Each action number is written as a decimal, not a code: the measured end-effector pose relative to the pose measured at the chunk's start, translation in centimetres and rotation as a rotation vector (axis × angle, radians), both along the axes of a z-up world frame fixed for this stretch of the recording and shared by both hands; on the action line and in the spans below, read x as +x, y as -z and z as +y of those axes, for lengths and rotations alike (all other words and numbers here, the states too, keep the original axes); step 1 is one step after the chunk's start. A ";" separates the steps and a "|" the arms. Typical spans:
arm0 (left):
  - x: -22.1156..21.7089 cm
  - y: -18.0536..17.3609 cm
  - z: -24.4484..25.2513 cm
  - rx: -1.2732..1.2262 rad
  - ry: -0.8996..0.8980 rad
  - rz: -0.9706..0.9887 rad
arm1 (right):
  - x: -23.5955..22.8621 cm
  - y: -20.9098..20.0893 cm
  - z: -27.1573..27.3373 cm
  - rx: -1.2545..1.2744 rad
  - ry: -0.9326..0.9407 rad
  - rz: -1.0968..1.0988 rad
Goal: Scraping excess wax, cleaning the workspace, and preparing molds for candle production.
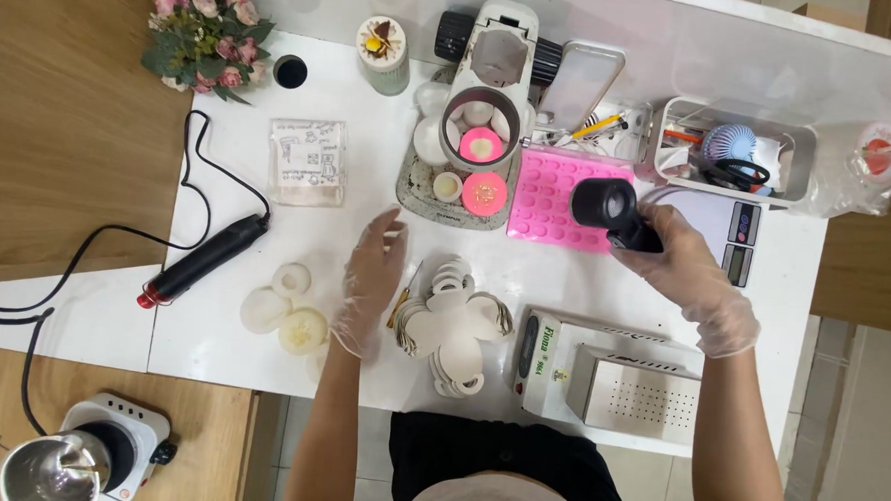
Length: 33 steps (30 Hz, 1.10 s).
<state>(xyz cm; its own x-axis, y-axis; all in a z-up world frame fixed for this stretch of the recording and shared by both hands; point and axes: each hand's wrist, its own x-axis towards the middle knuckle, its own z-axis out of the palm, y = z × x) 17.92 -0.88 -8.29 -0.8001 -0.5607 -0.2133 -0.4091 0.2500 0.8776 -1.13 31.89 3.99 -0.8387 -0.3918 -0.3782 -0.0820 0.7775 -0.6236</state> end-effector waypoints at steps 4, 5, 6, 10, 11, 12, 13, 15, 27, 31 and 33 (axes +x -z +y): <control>0.5 1.7 2.1 -0.070 0.076 -0.069 | -0.4 7.6 3.2 0.047 -0.099 0.108; 0.3 2.1 2.4 -0.133 0.099 -0.057 | -0.5 9.8 3.9 0.040 -0.110 0.148; 0.1 2.4 2.8 -0.192 0.121 -0.047 | -0.8 11.9 4.7 0.036 -0.124 0.187; -2.1 2.9 3.7 -0.226 0.114 -0.020 | -1.2 14.5 3.6 0.074 -0.159 0.225; -2.9 3.0 3.7 -0.244 0.118 0.025 | -1.3 14.6 3.0 0.052 -0.126 0.178; -3.5 3.1 4.0 -0.258 0.122 0.070 | -1.3 14.6 2.5 0.034 -0.093 0.129; -4.0 3.1 4.2 -0.254 0.122 0.065 | -1.6 15.4 2.5 0.037 -0.093 0.124; -5.1 2.9 4.3 -0.299 0.136 0.084 | -2.3 17.1 2.2 -0.020 -0.204 0.384; -5.6 8.0 3.4 -0.372 0.117 -0.036 | -2.8 14.0 0.7 0.362 -0.323 0.380; -6.4 8.0 2.7 -0.428 0.150 -0.022 | -2.0 10.3 -1.0 0.270 -0.330 0.476; -6.6 7.9 2.3 -0.425 0.177 -0.041 | -1.9 8.6 -2.5 0.285 -0.299 0.428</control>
